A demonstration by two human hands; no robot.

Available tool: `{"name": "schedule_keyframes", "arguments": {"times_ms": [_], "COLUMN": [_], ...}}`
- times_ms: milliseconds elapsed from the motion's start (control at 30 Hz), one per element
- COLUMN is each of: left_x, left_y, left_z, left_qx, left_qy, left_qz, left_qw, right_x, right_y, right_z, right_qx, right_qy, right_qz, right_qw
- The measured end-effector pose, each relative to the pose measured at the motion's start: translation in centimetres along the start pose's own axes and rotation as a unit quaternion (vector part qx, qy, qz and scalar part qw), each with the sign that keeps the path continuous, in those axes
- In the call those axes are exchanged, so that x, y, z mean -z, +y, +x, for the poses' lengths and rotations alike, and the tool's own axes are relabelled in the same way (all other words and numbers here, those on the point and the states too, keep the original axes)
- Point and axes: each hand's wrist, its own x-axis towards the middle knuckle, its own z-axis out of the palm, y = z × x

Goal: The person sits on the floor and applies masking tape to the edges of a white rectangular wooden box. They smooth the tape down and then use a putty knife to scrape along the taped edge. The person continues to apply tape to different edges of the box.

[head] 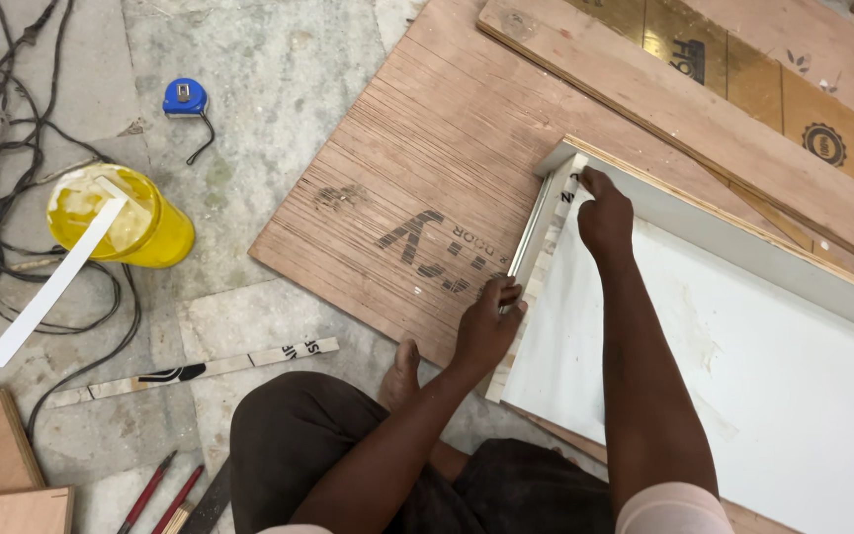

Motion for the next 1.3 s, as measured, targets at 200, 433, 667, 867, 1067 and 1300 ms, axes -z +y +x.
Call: {"name": "schedule_keyframes", "arguments": {"times_ms": [200, 433, 667, 867, 1067, 1300], "left_x": [-0.8, -4.0, -6.9, -6.9, -7.4, -5.4], "left_y": [-2.3, -1.4, -1.2, -0.6, -0.8, -0.3], "left_z": [2.5, 17.5, 23.1, 22.2, 22.4, 21.1], "left_qx": [-0.015, -0.138, -0.145, -0.089, -0.087, -0.025], "left_qy": [0.018, -0.006, -0.015, 0.018, 0.008, -0.052], "left_qz": [-0.093, -0.148, -0.161, -0.121, -0.078, 0.008], "left_qw": [0.995, 0.979, 0.976, 0.988, 0.993, 0.998], "right_x": [-2.0, -1.7, -4.3, -7.2, -7.9, -6.1], "right_y": [5.9, 4.4, 3.8, 4.7, 5.1, 4.6], "right_z": [-4.8, -2.2, 2.5, 1.9, 1.4, 2.2], "right_qx": [-0.051, -0.148, -0.126, -0.149, -0.164, -0.134], "right_qy": [-0.013, -0.041, -0.019, 0.025, -0.014, -0.022], "right_qz": [0.357, 0.566, 0.624, 0.614, 0.613, 0.605], "right_qw": [0.932, 0.810, 0.771, 0.775, 0.772, 0.785]}}
